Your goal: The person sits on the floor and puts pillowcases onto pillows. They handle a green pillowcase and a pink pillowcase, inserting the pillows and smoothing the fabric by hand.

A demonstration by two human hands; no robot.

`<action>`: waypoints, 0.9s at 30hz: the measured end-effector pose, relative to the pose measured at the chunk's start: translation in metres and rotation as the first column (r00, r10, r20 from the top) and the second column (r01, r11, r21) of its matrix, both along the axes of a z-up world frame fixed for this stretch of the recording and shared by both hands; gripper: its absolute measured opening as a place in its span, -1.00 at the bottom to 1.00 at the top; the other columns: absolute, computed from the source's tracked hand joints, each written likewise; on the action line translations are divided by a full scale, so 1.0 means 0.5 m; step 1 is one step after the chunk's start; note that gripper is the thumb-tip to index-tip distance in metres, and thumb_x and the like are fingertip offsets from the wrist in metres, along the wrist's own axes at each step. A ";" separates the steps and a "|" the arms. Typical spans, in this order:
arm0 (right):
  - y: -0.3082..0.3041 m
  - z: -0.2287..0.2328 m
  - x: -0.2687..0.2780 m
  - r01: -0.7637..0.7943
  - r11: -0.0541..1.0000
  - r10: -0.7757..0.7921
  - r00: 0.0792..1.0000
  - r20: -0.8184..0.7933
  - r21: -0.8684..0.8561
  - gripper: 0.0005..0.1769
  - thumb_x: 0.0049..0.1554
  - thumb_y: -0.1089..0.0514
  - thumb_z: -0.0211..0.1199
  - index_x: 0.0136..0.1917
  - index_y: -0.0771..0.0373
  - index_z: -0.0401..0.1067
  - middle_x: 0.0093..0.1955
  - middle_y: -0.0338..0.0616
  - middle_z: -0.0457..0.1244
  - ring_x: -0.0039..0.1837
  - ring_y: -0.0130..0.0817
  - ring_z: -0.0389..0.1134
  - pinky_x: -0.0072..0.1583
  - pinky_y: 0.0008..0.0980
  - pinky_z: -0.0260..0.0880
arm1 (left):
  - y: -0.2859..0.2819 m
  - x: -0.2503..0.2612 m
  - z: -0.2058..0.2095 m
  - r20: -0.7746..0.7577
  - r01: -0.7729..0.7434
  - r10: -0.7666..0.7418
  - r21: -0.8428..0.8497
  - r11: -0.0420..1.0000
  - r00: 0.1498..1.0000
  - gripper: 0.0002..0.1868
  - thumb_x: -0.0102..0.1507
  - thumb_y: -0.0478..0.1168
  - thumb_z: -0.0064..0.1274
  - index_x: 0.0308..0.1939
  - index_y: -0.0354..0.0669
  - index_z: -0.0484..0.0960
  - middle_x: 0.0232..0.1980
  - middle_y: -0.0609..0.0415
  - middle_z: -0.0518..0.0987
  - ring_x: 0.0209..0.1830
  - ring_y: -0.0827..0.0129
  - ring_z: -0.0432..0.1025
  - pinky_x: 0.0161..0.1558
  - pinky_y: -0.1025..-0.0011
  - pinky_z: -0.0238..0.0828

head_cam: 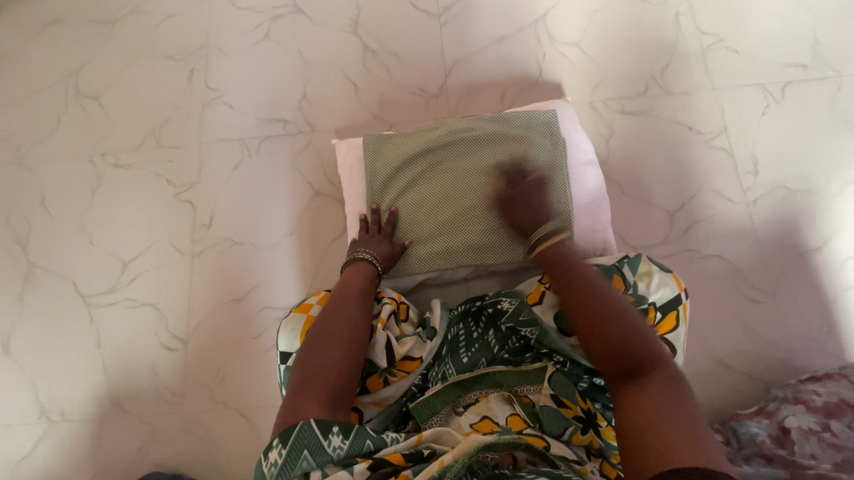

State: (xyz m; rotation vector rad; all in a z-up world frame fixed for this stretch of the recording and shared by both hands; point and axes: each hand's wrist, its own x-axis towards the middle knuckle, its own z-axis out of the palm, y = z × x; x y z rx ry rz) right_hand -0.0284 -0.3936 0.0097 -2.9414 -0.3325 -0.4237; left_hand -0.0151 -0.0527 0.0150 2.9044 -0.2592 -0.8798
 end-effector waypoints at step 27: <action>-0.227 0.014 -0.046 0.752 0.442 -0.183 0.609 -0.772 0.489 -0.30 0.20 -0.13 0.28 0.50 0.12 0.18 0.17 0.10 0.34 0.08 -0.05 0.44 -0.05 -0.08 0.54 | 0.077 0.028 -0.041 -0.055 -0.493 0.513 -0.378 0.783 0.857 -0.09 0.18 0.00 0.30 0.50 -0.07 0.17 0.35 -0.25 0.43 0.25 -0.06 0.43 0.19 0.12 0.43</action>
